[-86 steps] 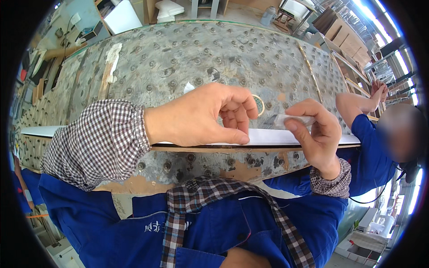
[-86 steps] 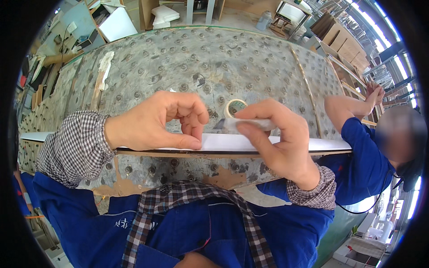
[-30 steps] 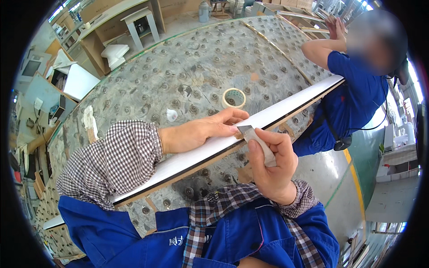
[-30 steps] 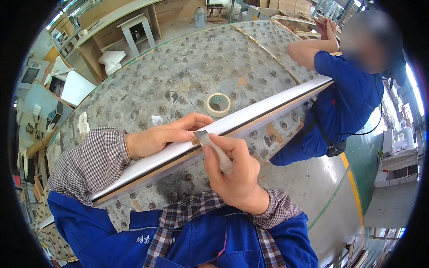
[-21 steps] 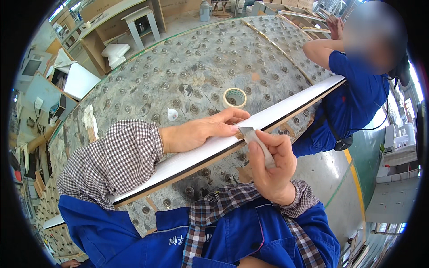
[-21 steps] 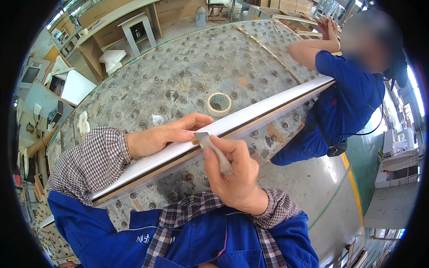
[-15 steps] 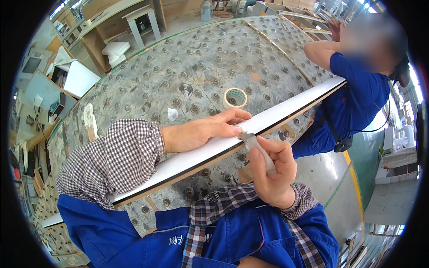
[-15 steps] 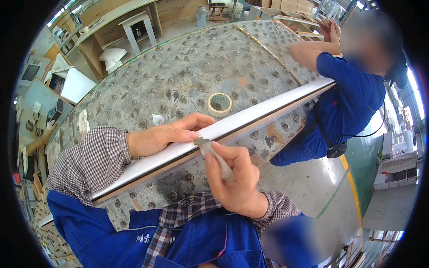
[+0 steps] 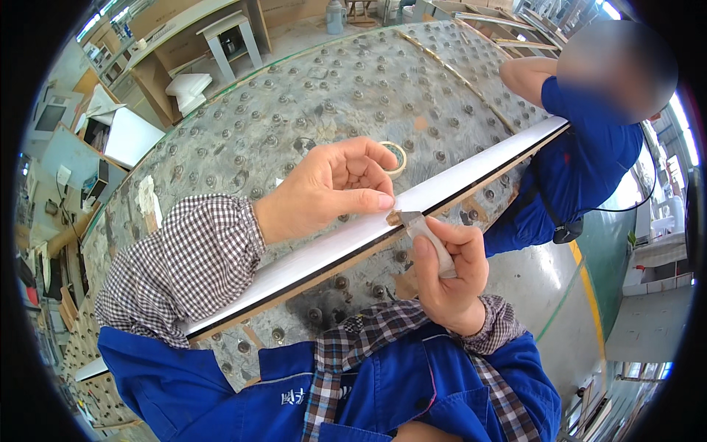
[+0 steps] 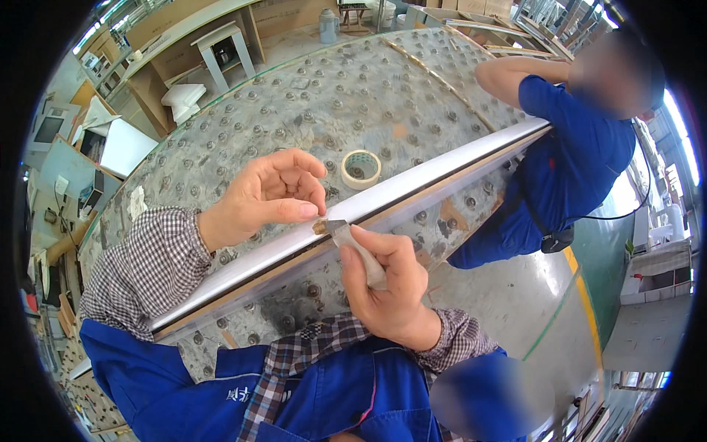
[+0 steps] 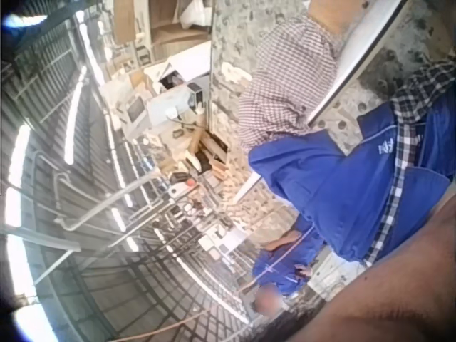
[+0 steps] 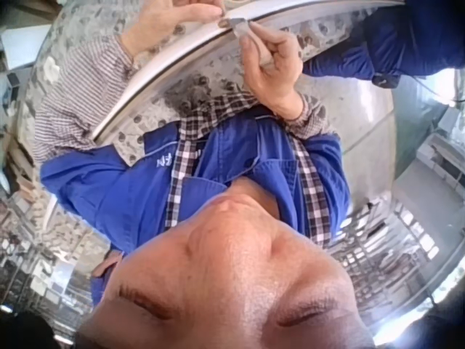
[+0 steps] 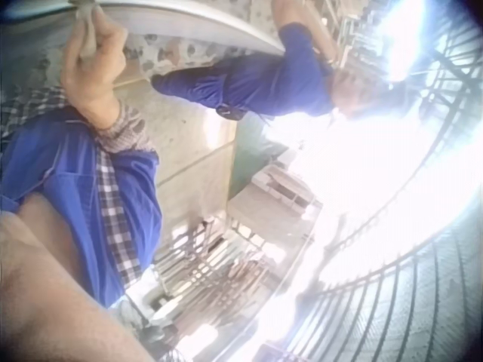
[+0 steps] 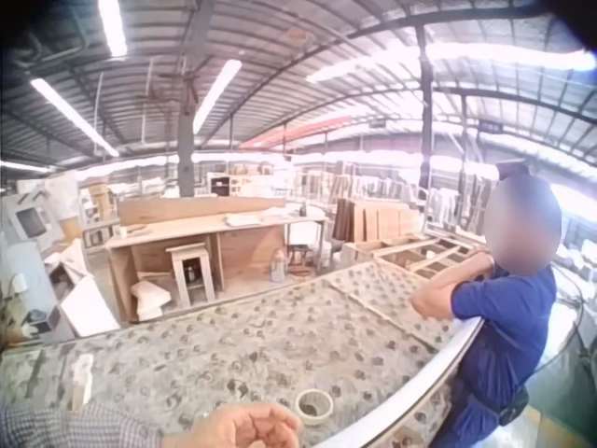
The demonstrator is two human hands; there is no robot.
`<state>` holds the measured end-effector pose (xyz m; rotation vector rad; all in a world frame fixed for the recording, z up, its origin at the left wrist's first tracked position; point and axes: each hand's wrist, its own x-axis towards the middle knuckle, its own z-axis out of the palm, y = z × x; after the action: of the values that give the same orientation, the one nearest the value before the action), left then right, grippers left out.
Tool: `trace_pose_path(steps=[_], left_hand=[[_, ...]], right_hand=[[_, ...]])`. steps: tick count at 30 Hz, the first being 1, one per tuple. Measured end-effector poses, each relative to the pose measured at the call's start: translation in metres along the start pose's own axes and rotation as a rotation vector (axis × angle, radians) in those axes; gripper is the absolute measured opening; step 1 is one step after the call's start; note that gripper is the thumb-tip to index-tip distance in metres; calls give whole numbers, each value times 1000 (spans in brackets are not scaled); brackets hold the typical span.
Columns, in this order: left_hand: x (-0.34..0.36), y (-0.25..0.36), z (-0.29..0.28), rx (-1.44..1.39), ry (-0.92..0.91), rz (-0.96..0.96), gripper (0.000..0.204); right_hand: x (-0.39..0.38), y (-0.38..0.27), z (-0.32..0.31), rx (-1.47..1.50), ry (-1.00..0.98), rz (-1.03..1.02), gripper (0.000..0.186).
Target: The person applies a white edge strip to a long board. They use a small tool to press the strip, apply adhesive from a bottle, and smooth the edge with tape. The person works along the length of the board, repeating the process.
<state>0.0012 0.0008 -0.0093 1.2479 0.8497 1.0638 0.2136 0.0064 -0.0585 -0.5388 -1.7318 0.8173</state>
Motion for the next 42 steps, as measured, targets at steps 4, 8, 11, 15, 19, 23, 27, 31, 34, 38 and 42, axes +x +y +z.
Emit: trace_pose_path(steps=[4,8,11,15,19,23,27,31,34,38,42], left_hand=[[1,5,1,27,-7,3,38],[2,9,3,19,-33,-40,40],[4,15,2,47,-65,-87,40],[6,20,2,79,-95,-150,39],[8,17,1,42,-114,-152,35],[6,11,-2,5,-95,-138,32],[4,10,0,2,-73,-146,28],[5,17,-3,126,-84,-188,17],[4,14,-7,250,-124,-115,11],[5,22,-6,309,-174,-108,12],[8,25,-6,358,-204,-198,15]], right_hand=[[-2,4,2,5,18,3,25],[-2,4,2,-11,18,-26,25],[0,1,1,-31,9,-37,26],[-1,0,-1,-61,-7,-37,27],[-1,2,-1,-106,0,-76,28],[-3,3,0,-61,-2,-24,28],[-4,4,1,-66,6,-41,28],[-5,8,0,-65,13,-34,28],[-4,8,0,-56,9,-43,28],[-4,4,-1,-85,-5,-35,28],[-3,4,0,-89,6,-58,28]])
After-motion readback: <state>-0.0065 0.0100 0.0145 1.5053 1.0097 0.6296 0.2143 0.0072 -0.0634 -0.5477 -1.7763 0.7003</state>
